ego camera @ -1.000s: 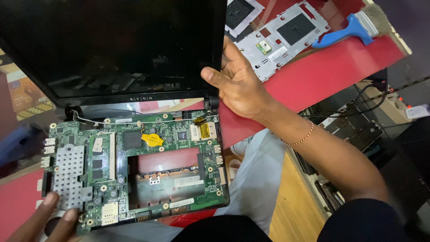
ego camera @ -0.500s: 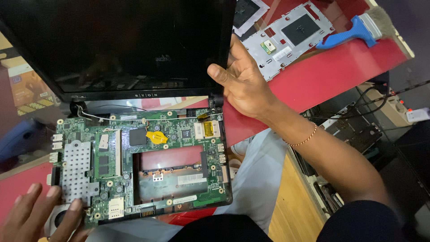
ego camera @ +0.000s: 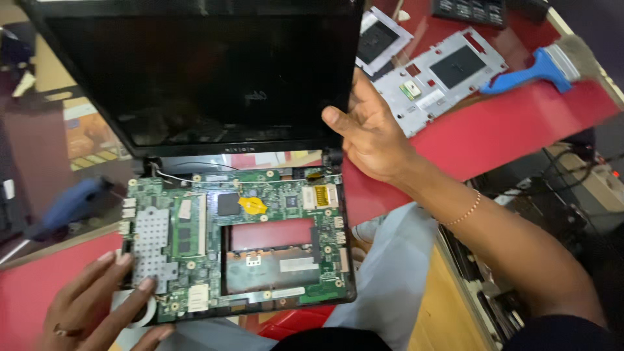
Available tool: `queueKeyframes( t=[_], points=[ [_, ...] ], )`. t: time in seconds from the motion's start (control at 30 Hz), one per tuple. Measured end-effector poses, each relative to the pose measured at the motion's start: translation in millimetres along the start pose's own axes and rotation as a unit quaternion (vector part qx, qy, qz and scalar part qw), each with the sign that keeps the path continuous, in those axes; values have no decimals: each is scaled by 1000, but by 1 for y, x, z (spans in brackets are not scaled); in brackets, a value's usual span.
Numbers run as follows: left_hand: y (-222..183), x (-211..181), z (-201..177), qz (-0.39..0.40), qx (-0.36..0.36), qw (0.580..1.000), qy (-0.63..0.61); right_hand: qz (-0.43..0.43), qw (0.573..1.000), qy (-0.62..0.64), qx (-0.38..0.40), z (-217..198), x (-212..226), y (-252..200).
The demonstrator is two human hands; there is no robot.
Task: The person disassembles a laptop by removing the motherboard from the chassis. They then proceed to disconnect various cables and connectors from the motherboard, including a display cable and a thin white wire, while holding the components in their hands.
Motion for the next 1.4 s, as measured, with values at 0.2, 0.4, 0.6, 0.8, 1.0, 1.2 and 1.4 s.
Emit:
queueKeyframes(
  t=[0.2,0.4,0.6,0.8,1.0,1.2,1.4],
  points=[
    [12,53,2,-298,191,920,-169,18,1000,25,2,-3,-8,7],
    [150,37,-43,-171,-124,921,-327,57,998,36,-11,-3,-16,14],
    [202,61,8,-271,-34,864,-422,6,1000,-15,-1,2,-11,16],
    [207,41,6,-214,-128,900,-358,62,990,-129,11,6,7,14],
    [205,3,-16,-171,-107,944,-263,-225,750,-616,82,30,98,-6],
    [200,18,-6,-216,-126,934,-254,-167,705,-628,284,56,57,-29],
    [199,24,-2,-97,-192,905,-368,-112,760,-592,245,57,46,-24]
  ],
)
Point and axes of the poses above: each hand's wrist, its own y-axis towards the middle knuckle, its own z-axis out of the palm, x = y × z, the point moved 7 cm from there along y, towards the middle knuckle, and after that the axes turned 9 degrees about -z, right-handed, at the moved point
